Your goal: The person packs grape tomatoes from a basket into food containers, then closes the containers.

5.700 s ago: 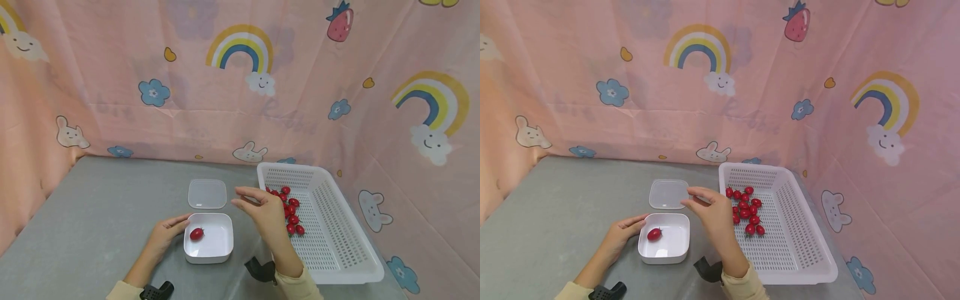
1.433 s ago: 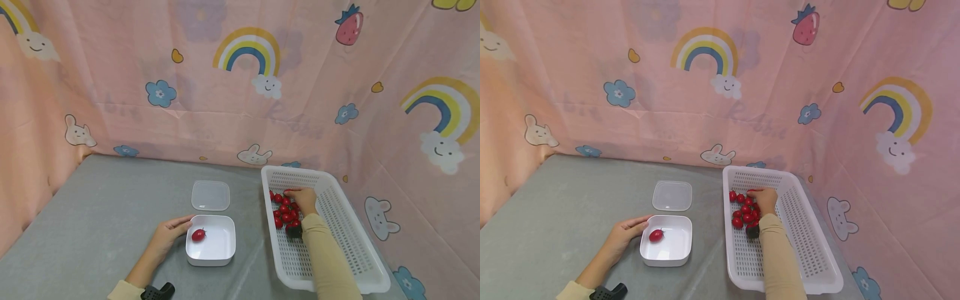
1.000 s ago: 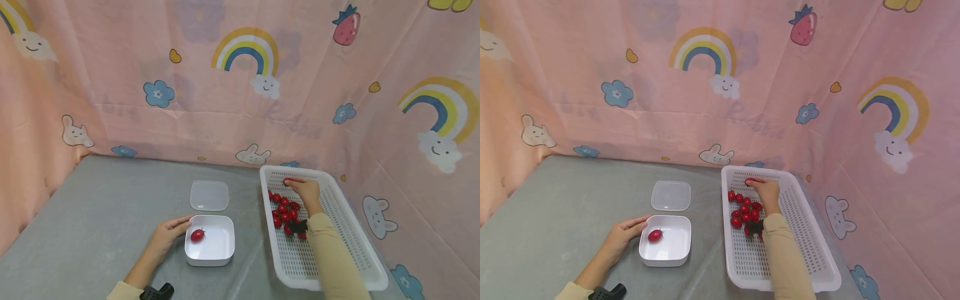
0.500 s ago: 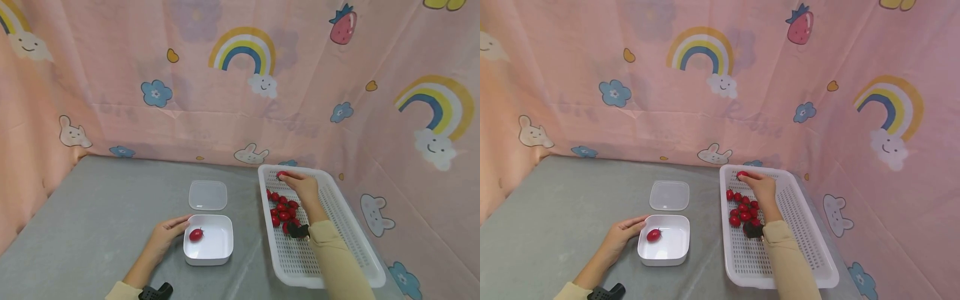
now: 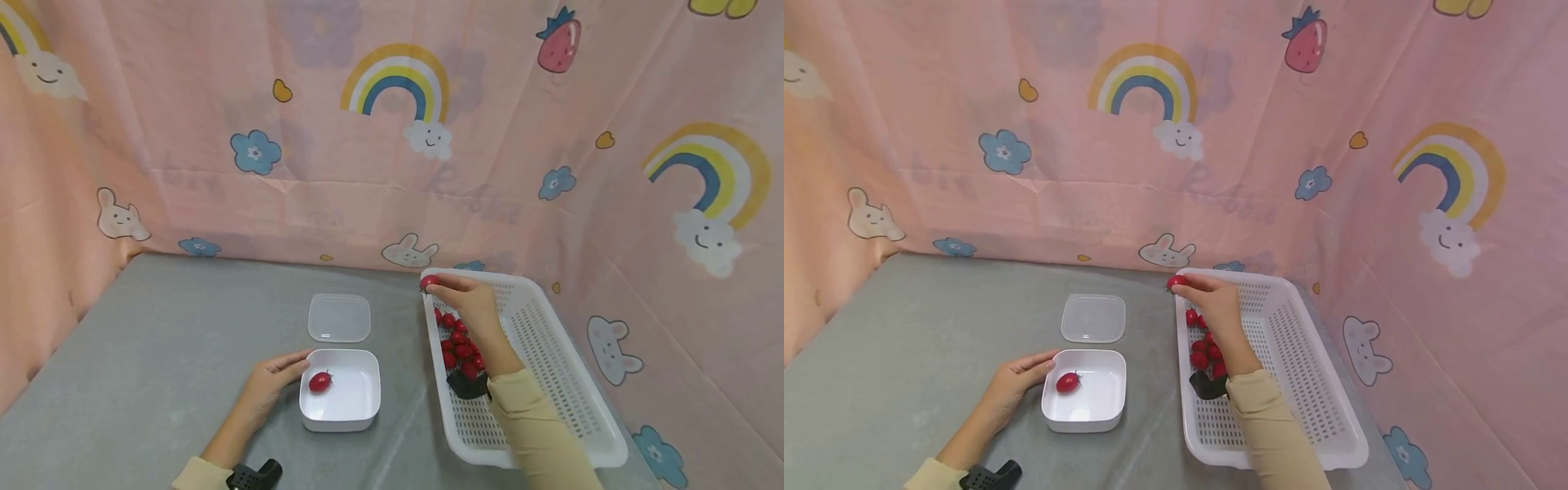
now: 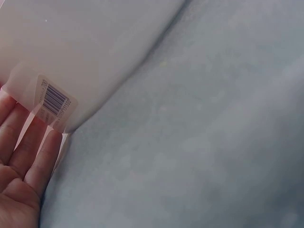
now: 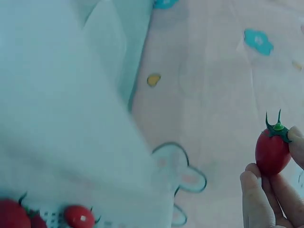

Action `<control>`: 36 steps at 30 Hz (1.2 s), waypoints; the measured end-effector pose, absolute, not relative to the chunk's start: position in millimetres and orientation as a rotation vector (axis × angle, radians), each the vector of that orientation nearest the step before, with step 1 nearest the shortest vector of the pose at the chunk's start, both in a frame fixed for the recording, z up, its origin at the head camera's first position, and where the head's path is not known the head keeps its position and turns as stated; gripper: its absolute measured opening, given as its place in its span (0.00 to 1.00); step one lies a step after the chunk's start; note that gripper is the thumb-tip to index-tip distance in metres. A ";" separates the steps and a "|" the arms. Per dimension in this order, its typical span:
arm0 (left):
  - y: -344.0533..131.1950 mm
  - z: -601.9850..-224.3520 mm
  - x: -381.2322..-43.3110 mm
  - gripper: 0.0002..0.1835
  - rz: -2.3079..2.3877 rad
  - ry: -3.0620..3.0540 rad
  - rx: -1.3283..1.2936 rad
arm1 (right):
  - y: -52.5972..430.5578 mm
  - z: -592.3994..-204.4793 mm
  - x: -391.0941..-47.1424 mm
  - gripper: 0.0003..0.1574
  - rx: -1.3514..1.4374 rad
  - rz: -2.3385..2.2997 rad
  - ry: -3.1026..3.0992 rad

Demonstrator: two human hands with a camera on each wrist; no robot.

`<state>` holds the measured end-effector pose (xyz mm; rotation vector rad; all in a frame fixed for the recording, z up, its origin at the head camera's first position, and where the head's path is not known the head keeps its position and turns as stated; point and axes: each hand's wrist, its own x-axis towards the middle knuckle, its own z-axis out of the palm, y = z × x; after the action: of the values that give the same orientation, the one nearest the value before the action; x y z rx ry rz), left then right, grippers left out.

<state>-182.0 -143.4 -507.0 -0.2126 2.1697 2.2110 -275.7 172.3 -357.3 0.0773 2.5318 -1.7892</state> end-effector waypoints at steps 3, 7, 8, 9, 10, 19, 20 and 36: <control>-143.8 -506.9 -182.1 0.20 2.209 2.172 -0.213 | 163.1 -359.1 -272.1 0.31 0.007 -1.786 2.520; -143.9 -506.1 -181.9 0.20 2.207 2.171 -0.218 | 149.8 -360.7 -266.2 0.29 -0.028 -1.772 2.529; -143.7 -505.9 -181.9 0.20 2.207 2.169 -0.221 | 146.3 -360.9 -264.5 0.28 -0.038 -1.770 2.526; -143.6 -506.0 -182.0 0.20 2.208 2.167 -0.222 | 142.7 -360.8 -262.9 0.27 -0.044 -1.769 2.527; -143.4 -506.1 -182.2 0.20 2.207 2.166 -0.224 | 139.0 -360.6 -261.2 0.26 -0.044 -1.764 2.531; -143.8 -507.6 -183.2 0.20 2.188 2.180 -0.245 | 115.1 -358.2 -243.8 0.24 -0.109 -1.723 2.504; -143.8 -507.6 -183.3 0.20 2.186 2.181 -0.247 | 113.4 -358.4 -242.5 0.23 -0.113 -1.728 2.498; -142.7 -506.8 -182.9 0.20 2.198 2.176 -0.241 | 100.3 -355.2 -220.6 0.22 -0.181 -1.757 2.434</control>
<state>-182.9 -142.7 -506.8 -0.2407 2.1758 2.1978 -220.6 100.3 -355.2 -0.1807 2.4339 -1.7574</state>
